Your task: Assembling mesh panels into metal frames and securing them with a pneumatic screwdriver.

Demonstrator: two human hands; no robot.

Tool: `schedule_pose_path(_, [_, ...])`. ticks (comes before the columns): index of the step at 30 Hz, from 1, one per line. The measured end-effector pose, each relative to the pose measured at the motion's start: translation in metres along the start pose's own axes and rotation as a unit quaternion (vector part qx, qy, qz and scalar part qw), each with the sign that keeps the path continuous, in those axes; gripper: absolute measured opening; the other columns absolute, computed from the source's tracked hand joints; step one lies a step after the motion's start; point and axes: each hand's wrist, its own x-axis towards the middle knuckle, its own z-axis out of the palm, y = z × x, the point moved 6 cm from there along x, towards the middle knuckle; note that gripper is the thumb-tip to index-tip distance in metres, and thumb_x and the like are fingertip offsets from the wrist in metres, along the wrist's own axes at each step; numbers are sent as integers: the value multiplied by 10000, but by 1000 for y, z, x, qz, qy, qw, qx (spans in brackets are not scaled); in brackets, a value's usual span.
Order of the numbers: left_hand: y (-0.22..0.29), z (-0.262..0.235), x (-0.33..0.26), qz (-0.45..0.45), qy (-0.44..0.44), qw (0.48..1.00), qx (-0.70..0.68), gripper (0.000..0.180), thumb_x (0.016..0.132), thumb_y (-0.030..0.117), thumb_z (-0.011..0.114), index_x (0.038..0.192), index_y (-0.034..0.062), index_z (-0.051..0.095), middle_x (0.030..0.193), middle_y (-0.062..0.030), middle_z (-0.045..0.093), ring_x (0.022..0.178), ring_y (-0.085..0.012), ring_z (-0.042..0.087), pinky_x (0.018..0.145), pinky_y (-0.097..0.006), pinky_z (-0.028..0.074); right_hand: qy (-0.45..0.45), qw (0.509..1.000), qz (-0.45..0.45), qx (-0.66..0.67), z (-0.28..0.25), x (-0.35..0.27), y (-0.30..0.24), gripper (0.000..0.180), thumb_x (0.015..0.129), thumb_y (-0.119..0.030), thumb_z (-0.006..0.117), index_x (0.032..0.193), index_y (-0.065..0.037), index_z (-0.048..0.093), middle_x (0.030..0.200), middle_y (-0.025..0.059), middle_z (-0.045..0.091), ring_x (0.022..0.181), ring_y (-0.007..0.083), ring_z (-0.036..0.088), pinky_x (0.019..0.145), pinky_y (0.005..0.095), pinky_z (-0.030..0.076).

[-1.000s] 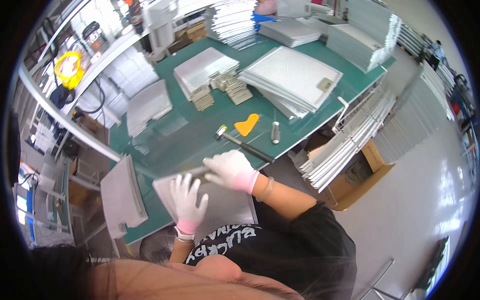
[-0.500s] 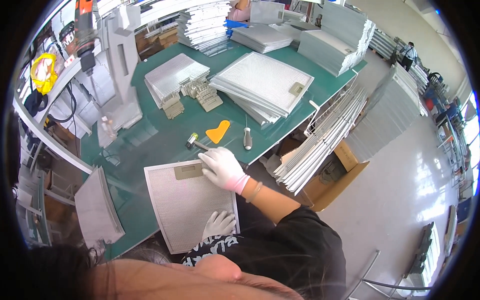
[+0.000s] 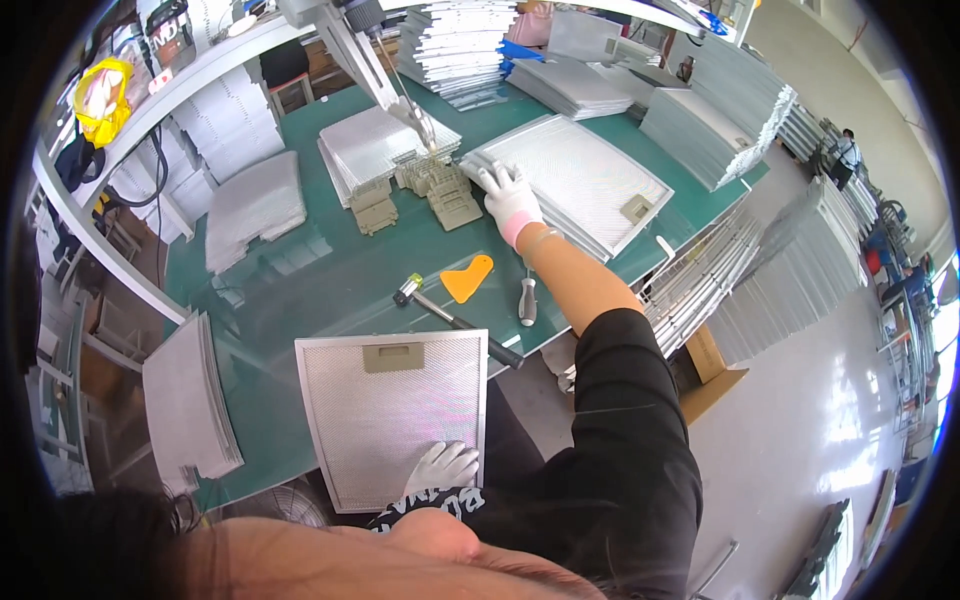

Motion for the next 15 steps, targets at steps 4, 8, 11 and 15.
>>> schedule_pose_path(4, [-1,-19,4,9,-30,999,-42,247,826,265,546,1001,102,606,1179,-40,565,1160,-202,502,941,-360,407,-84,996,40,17,20,16,7,400,868,-190,572,1263,-152,617,1543,50,275,1397,280,288,1106,537,274])
schedule_pose_path(8, [-10,-10,8,-20,-123,985,-117,331,831,270,531,1084,75,618,1210,-72,567,1166,-227,502,959,-354,416,-2,994,-56,-94,40,19,-12,459,881,-204,559,1336,-142,566,1530,27,315,1414,234,272,1157,513,189])
schedule_pose_path(11, [-11,-5,11,-12,-113,984,-136,331,830,268,531,1086,77,619,1206,-72,569,1159,-226,505,954,-355,418,-105,988,-66,-92,48,27,-23,441,920,-236,486,1329,-91,563,1444,37,460,1412,226,287,1181,485,125])
schedule_pose_path(15, [-19,-3,2,4,-109,982,-156,332,829,266,532,1090,79,620,1201,-70,572,1149,-225,509,947,-356,420,-59,997,-13,-47,75,30,0,387,913,-214,490,1265,-112,613,1436,14,470,1417,218,287,1171,496,158])
